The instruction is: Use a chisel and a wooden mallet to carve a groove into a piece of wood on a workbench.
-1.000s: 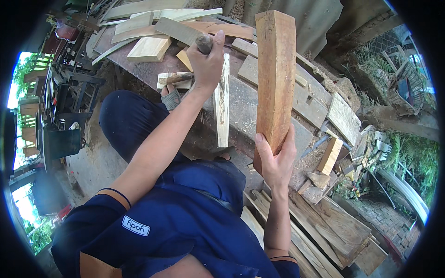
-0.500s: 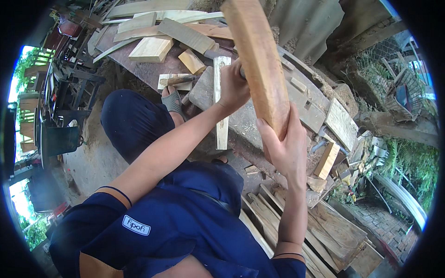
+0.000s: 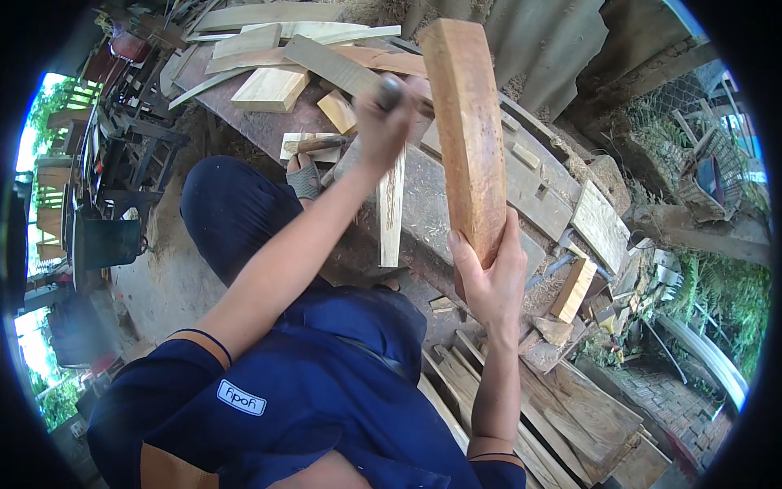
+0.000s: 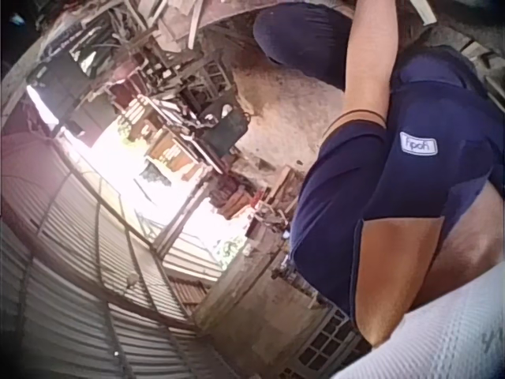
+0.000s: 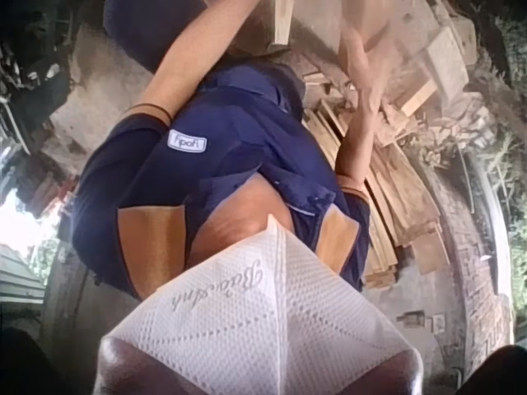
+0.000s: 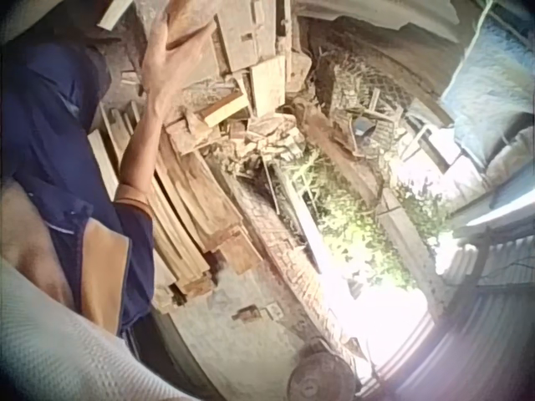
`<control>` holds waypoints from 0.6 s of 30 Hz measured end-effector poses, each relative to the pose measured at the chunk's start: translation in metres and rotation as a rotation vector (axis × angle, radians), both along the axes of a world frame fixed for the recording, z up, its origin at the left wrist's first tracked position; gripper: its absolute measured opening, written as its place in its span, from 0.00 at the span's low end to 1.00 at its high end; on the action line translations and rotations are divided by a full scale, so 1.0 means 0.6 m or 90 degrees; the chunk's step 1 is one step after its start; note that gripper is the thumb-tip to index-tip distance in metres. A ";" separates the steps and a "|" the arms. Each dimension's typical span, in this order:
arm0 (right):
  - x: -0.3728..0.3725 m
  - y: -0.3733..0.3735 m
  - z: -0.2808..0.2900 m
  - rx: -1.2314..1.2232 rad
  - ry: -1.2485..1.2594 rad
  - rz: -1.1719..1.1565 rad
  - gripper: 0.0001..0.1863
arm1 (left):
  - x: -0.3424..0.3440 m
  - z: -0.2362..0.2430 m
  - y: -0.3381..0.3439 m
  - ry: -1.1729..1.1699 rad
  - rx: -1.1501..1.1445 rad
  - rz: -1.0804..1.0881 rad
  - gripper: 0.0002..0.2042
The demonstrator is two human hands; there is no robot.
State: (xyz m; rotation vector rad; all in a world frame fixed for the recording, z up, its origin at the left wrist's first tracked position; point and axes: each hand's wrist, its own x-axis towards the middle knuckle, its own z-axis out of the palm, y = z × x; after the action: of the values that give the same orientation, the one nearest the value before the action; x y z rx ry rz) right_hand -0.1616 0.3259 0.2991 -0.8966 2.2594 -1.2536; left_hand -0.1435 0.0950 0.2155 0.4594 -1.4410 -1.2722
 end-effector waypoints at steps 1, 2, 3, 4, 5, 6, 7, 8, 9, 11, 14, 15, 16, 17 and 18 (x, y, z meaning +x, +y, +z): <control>0.001 0.006 -0.011 -0.005 0.000 -0.014 0.34 | 0.009 0.015 -0.015 -0.062 0.091 0.041 0.18; 0.004 0.008 -0.019 -0.012 0.001 -0.023 0.34 | 0.012 0.011 -0.041 -0.061 0.127 0.080 0.17; 0.006 0.009 -0.028 -0.015 0.000 -0.024 0.34 | 0.018 0.005 -0.062 -0.033 0.159 0.089 0.18; 0.006 0.013 -0.038 -0.018 0.000 -0.030 0.33 | 0.022 0.012 -0.068 -0.006 0.196 0.096 0.19; 0.007 0.017 -0.045 -0.021 0.000 -0.036 0.33 | 0.022 0.016 -0.065 -0.009 0.197 0.092 0.19; 0.008 0.021 -0.048 -0.019 -0.002 -0.041 0.33 | 0.022 0.019 -0.062 -0.005 0.183 0.070 0.19; 0.010 0.023 -0.050 -0.013 -0.003 -0.048 0.32 | 0.023 0.021 -0.060 0.000 0.168 0.053 0.19; 0.012 0.025 -0.051 -0.006 -0.003 -0.055 0.32 | 0.023 0.018 -0.059 -0.001 0.169 0.053 0.19; 0.015 0.024 -0.049 -0.005 -0.005 -0.054 0.32 | 0.020 0.015 -0.060 -0.005 0.159 0.061 0.19; 0.017 0.020 -0.044 0.011 -0.020 -0.055 0.32 | 0.014 0.010 -0.058 -0.008 0.152 0.065 0.19; 0.019 0.022 -0.046 0.004 -0.045 -0.058 0.32 | 0.010 0.005 -0.054 -0.011 0.130 0.061 0.19; 0.020 0.023 -0.047 0.004 -0.045 -0.057 0.32 | 0.008 0.003 -0.052 -0.011 0.119 0.059 0.18; 0.020 0.023 -0.047 0.015 -0.047 -0.060 0.32 | 0.005 0.004 -0.050 -0.011 0.108 0.056 0.18; 0.020 0.023 -0.048 0.026 -0.048 -0.063 0.32 | 0.003 0.003 -0.047 -0.011 0.107 0.056 0.18; 0.016 0.023 -0.048 0.026 -0.048 -0.063 0.32 | 0.001 0.003 -0.042 -0.037 0.074 0.072 0.17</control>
State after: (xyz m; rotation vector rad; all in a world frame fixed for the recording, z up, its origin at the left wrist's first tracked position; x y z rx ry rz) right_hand -0.1519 0.3395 0.2701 -0.7193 2.2850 -1.2575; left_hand -0.1426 0.0700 0.2172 0.6521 -1.3737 -1.2653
